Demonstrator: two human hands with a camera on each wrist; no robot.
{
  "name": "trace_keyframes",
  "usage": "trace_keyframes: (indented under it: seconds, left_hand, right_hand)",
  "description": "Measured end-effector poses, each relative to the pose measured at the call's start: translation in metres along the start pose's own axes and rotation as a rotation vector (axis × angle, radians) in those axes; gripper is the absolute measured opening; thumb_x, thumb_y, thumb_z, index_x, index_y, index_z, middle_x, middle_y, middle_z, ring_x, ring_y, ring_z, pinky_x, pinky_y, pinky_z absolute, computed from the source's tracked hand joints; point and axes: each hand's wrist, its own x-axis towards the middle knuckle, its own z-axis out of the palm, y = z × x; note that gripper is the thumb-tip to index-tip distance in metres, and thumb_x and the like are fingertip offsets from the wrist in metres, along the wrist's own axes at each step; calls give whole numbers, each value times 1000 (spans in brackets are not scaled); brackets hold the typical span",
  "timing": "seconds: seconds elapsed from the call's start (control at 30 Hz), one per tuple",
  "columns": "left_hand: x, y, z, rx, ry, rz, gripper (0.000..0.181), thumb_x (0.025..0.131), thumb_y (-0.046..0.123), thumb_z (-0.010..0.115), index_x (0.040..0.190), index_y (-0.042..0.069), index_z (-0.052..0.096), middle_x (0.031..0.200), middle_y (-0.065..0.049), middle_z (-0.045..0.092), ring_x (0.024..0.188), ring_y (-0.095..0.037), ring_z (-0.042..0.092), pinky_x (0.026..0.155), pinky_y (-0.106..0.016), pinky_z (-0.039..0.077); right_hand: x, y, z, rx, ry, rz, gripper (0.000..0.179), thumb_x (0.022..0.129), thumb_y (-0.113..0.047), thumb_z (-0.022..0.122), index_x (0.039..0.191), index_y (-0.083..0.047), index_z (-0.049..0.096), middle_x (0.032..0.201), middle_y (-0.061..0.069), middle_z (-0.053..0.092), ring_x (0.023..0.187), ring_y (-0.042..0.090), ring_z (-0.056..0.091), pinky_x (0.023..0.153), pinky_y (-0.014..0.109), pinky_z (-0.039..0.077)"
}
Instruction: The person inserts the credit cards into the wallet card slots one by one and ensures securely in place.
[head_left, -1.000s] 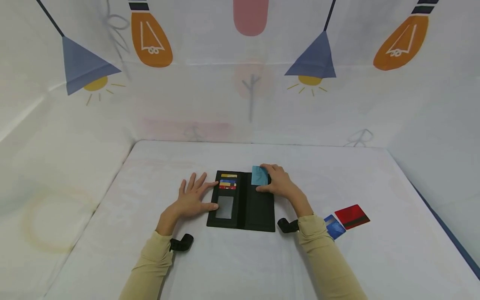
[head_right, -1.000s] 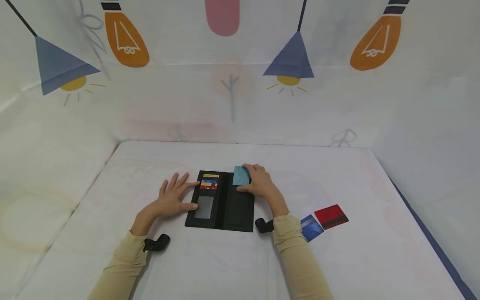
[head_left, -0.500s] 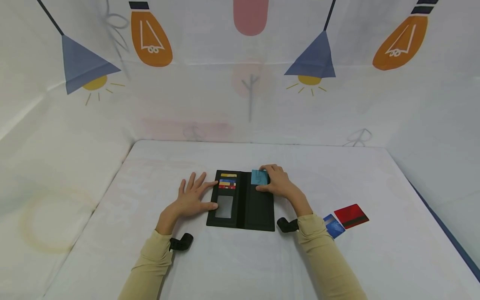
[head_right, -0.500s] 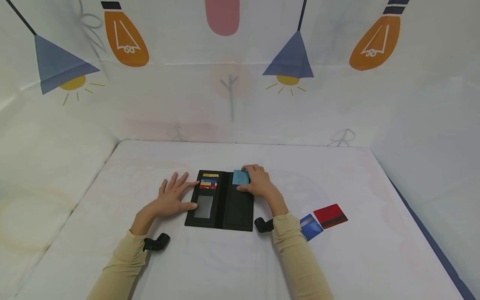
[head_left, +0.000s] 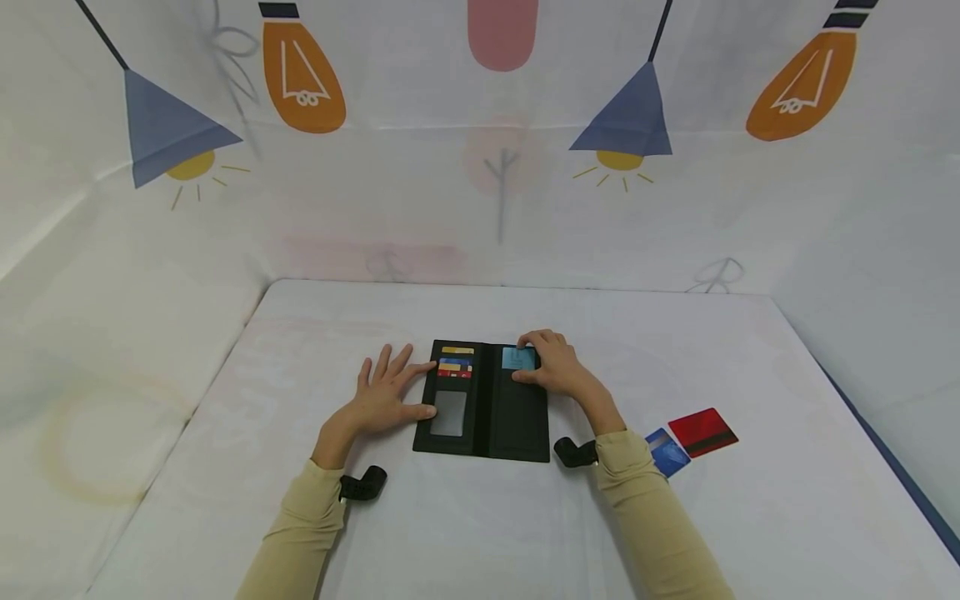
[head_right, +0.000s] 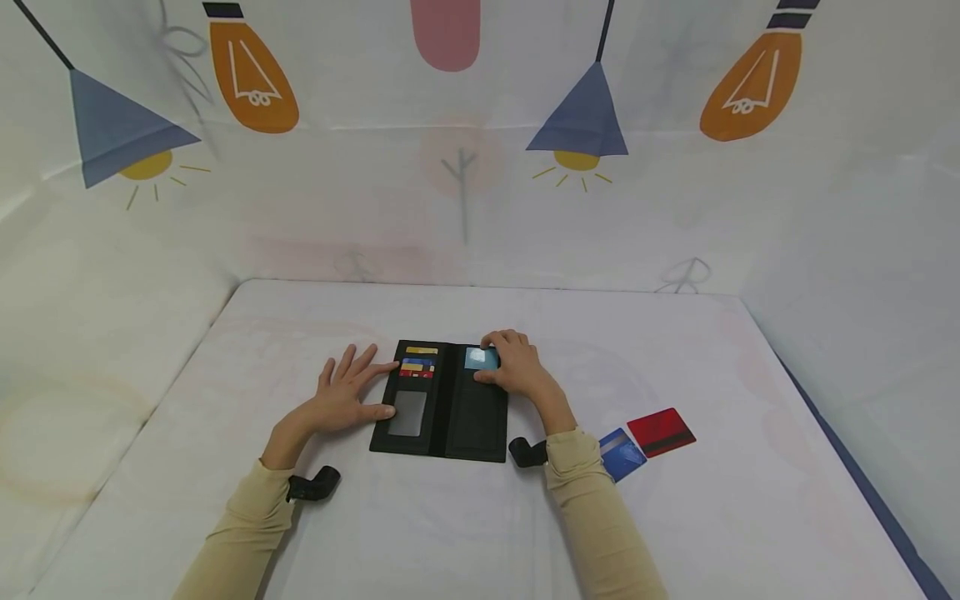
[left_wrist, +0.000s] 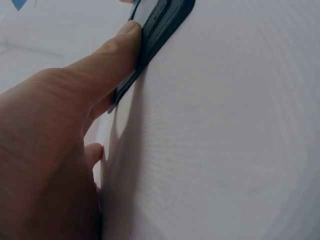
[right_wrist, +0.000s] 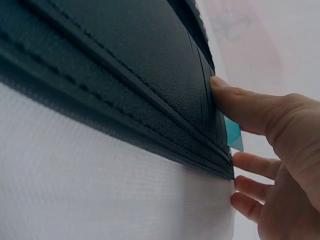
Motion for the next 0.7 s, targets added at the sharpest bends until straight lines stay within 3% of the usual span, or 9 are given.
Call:
trace_keyframes:
  seconds: [0.7]
  left_hand:
    - [-1, 2, -2, -8, -3, 0, 78, 85, 52, 72, 150, 21, 43, 166, -18, 8, 150, -43, -9, 114, -64, -12]
  right_hand:
    - [-3, 0, 3, -55, 28, -101, 19, 91, -29, 72, 100, -15, 62, 136, 17, 51, 125, 42, 43, 97, 62, 33]
